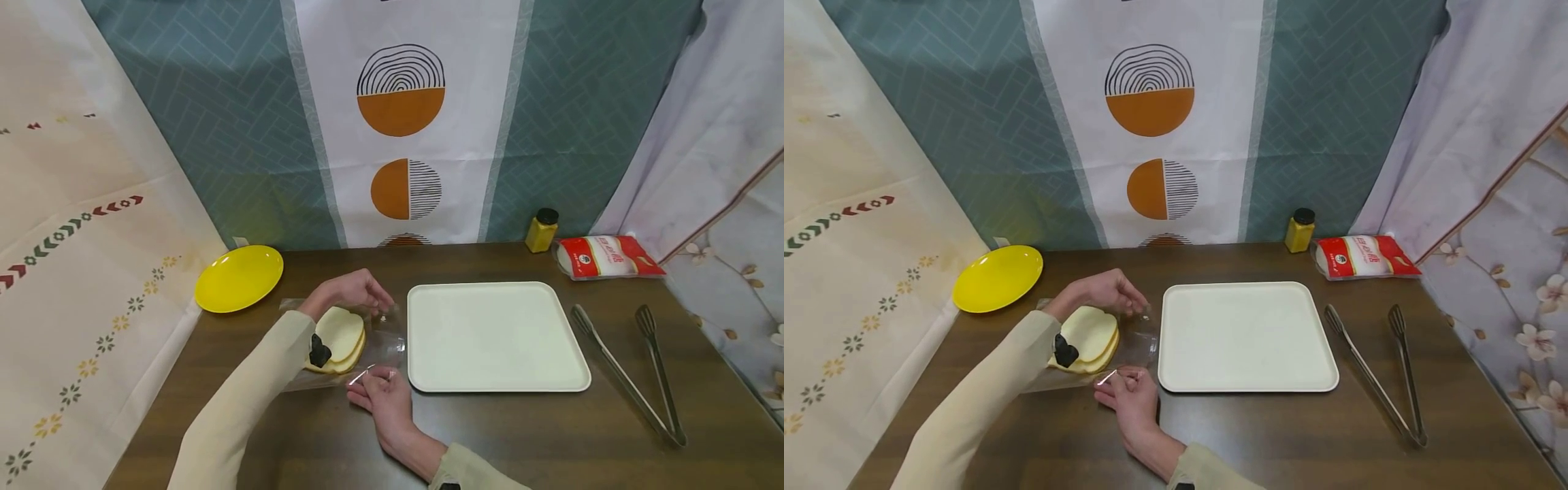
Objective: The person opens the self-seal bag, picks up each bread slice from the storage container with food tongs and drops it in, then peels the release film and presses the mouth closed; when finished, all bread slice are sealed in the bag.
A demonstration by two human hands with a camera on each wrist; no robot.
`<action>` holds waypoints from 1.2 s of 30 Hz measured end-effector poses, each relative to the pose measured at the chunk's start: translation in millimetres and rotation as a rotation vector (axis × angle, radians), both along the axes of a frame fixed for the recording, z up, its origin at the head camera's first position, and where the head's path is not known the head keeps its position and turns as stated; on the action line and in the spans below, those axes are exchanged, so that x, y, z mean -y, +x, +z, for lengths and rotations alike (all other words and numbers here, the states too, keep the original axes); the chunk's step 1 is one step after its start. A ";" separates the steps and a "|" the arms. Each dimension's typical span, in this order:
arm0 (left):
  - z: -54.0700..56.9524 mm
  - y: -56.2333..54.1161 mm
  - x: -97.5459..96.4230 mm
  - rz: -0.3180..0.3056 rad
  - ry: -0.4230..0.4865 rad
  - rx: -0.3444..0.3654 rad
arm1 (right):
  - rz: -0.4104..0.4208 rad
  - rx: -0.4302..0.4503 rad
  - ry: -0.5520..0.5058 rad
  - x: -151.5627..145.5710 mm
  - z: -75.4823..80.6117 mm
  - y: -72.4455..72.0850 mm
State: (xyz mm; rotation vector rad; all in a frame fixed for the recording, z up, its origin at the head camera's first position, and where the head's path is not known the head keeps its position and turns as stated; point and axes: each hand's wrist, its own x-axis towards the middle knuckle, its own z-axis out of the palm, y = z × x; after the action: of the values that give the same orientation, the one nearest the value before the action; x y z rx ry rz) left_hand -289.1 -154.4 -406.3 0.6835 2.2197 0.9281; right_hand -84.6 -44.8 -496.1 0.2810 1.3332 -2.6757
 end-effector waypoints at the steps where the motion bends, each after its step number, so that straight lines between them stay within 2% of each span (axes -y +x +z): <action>1: 0.0 0.3 0.1 0.003 0.001 -0.002 | -0.004 0.004 -0.002 0.3 0.3 0.3; 11: 4.1 1.9 5.8 -0.002 0.003 -0.060 | 0.002 0.007 0.040 0.2 0.6 2.9; 20: 21.2 5.1 25.8 0.022 0.067 -0.094 | 0.040 -0.039 0.099 -4.5 7.6 5.6; 31: 46.2 13.1 61.3 0.115 0.283 -0.136 | 0.062 -0.202 0.210 -21.8 29.1 4.8; 36: 57.3 22.3 73.3 0.207 0.336 -0.156 | 0.077 -0.264 0.316 -32.6 40.5 1.0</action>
State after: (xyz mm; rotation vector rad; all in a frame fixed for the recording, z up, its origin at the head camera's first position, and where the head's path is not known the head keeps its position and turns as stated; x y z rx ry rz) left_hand -266.8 -227.6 -349.0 0.7040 2.3265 1.4170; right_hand -83.5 -12.2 -455.7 -0.0959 1.8057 -2.4973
